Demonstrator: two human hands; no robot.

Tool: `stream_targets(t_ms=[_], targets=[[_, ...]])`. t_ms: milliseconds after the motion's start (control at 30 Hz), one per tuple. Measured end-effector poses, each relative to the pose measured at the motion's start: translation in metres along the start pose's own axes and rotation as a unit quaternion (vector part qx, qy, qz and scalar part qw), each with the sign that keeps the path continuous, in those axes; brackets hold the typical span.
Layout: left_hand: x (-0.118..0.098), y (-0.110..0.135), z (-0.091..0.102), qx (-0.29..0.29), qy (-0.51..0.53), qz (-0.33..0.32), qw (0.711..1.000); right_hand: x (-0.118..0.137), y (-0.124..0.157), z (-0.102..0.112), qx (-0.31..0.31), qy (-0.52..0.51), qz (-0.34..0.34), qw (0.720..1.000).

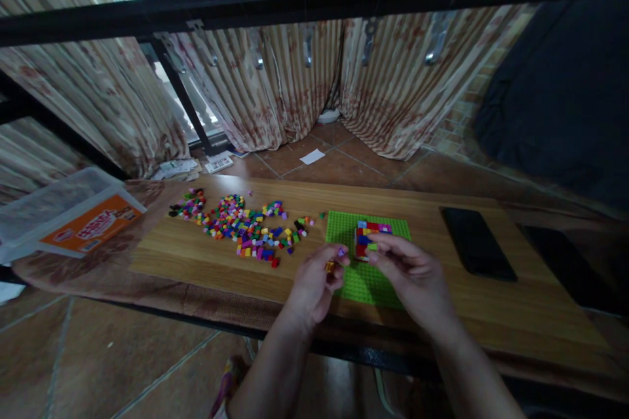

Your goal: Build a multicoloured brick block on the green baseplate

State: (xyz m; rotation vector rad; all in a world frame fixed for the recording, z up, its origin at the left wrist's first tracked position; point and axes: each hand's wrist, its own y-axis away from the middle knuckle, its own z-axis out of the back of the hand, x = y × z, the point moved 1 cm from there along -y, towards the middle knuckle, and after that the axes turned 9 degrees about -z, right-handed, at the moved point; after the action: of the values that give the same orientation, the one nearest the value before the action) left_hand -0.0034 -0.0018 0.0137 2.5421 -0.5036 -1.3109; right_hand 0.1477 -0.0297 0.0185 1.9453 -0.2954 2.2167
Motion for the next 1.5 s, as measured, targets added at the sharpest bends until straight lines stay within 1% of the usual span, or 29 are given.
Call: stream_targets(t_ms=[100,167,233,300,367,467,567,667,767,933,1033,1100,1167,1267,1333,1367,1433,1500], targets=[[-0.005,-0.01,0.012,-0.078,-0.075,-0.08,0.991,-0.004,0.0,0.0,0.001,0.001,-0.017,1.0],[-0.01,-0.019,0.022,-0.119,-0.149,-0.152,0.97,-0.005,0.0,-0.001,0.009,0.004,-0.025,1.0],[-0.015,-0.026,0.032,-0.132,-0.253,-0.231,0.93,-0.007,0.0,-0.002,0.021,0.009,-0.024,0.999],[-0.018,-0.031,0.039,-0.128,-0.353,-0.28,0.883,-0.008,0.0,-0.002,0.031,0.014,-0.022,0.999],[-0.018,-0.034,0.042,-0.123,-0.434,-0.3,0.841,-0.01,0.0,-0.004,0.04,0.024,-0.024,0.999],[-0.015,-0.035,0.041,-0.119,-0.51,-0.319,0.79,-0.011,0.003,-0.007,0.055,0.051,-0.022,0.997],[-0.011,-0.036,0.04,-0.101,-0.552,-0.343,0.753,-0.012,0.006,-0.012,0.076,0.069,-0.023,0.995],[-0.01,-0.037,0.04,-0.079,-0.579,-0.357,0.729,-0.013,0.008,-0.016,0.089,0.078,-0.031,0.993],[-0.012,-0.039,0.043,-0.06,-0.59,-0.348,0.726,-0.014,0.007,-0.019,0.089,0.079,-0.036,0.992],[-0.016,-0.042,0.052,-0.05,-0.55,-0.357,0.754,-0.018,0.008,-0.031,0.104,0.067,-0.071,0.99],[-0.021,-0.044,0.055,-0.063,-0.532,-0.363,0.763,-0.02,0.013,-0.043,0.109,0.027,-0.098,0.989],[-0.025,-0.044,0.057,-0.078,-0.535,-0.357,0.762,-0.019,0.016,-0.051,0.121,-0.027,-0.126,0.984],[-0.029,-0.044,0.057,-0.099,-0.552,-0.346,0.752,-0.016,0.019,-0.057,0.138,-0.108,-0.17,0.97],[-0.035,-0.043,0.057,-0.135,-0.583,-0.322,0.733,-0.008,0.02,-0.057,0.146,-0.241,-0.237,0.93],[-0.036,-0.041,0.054,-0.139,-0.591,-0.312,0.731,-0.004,0.019,-0.053,0.137,-0.293,-0.26,0.91],[-0.036,-0.04,0.052,-0.133,-0.59,-0.311,0.733,-0.002,0.018,-0.051,0.13,-0.301,-0.264,0.907],[-0.033,-0.036,0.047,-0.105,-0.57,-0.316,0.751,-0.002,0.016,-0.047,0.112,-0.284,-0.251,0.919],[-0.027,-0.031,0.041,-0.069,-0.532,-0.318,0.781,-0.003,0.015,-0.045,0.09,-0.229,-0.207,0.947]])
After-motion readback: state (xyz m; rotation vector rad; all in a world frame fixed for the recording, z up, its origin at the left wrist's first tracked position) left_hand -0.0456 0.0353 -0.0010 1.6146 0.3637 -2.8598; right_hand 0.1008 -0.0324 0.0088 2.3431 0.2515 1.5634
